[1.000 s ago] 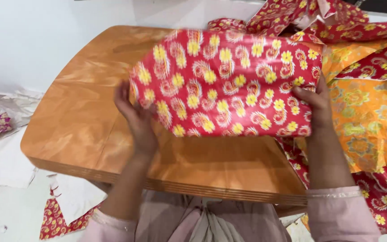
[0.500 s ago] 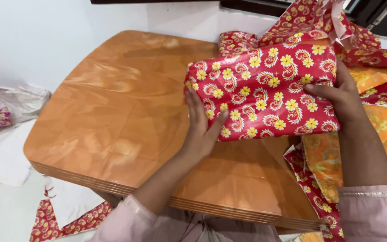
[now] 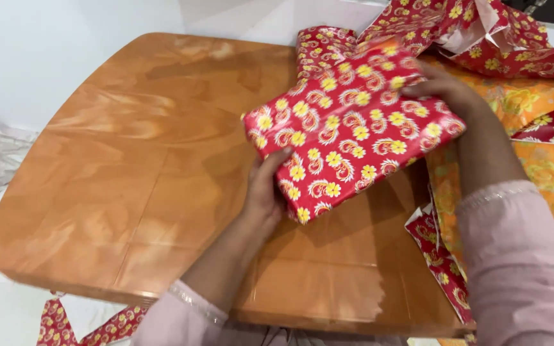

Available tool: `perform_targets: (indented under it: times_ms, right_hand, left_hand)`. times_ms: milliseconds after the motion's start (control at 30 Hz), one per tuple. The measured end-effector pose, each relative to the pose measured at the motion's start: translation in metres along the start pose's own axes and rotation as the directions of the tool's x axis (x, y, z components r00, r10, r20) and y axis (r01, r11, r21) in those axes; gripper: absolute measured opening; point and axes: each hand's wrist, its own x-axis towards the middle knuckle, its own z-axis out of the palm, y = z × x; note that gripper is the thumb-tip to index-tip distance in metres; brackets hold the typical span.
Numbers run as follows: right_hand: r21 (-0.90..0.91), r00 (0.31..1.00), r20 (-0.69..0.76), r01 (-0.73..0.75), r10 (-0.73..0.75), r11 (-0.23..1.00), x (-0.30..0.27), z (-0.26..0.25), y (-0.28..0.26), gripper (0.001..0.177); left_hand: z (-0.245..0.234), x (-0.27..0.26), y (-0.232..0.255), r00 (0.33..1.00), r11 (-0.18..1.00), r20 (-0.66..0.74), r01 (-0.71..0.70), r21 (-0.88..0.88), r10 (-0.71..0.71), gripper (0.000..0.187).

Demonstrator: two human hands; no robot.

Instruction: The person wraps rectangular boxes with red floral-patterned paper on a wooden table. They fold the paper around each box, tuck the ends, and place the wrapped items aside. The person repeats this process for multiple boxes, stacking the finished wrapped packages.

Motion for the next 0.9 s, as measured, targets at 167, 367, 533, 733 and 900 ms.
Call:
perform_targets:
  times_ms: [167, 367, 533, 733, 900]
  right_hand:
    - [-0.231, 0.982, 0.098, -0.135, 0.161, 0.964, 0.074, 0.014, 0.006, 0.088]
    - [-0.346, 0.932, 0.173, -0.245, 0.318, 0.906, 0.127, 0.036, 0.001, 0.097]
    - [-0.622, 0.949, 0.022, -0.234, 0.316, 0.747, 0.154, 0.042, -0.006, 0.095]
    - [-0.726, 0.987, -0.002, -0.110, 0.159, 0.679, 0.220, 0.013, -0.018, 0.078]
    - [-0.797, 0.998, -0.056, -0.046, 0.002, 0.602, 0.279, 0.001, 0.003, 0.044]
  left_hand:
    - [-0.008, 0.006, -0.012, 0.992, 0.999, -0.125, 0.010, -0.049, -0.016, 0.067]
    - [-0.033, 0.020, -0.015, 0.950, 0.970, -0.271, 0.092, -0.223, -0.152, 0.066]
    - [-0.039, 0.037, -0.021, 0.977, 0.992, -0.212, -0.043, -0.117, 0.017, 0.067]
    - [0.033, 0.107, -0.072, 0.906, 0.973, -0.403, -0.193, -0.130, 0.125, 0.075]
    - [0.079, 0.135, -0.091, 0.849, 0.959, -0.527, -0.172, -0.227, 0.028, 0.079]
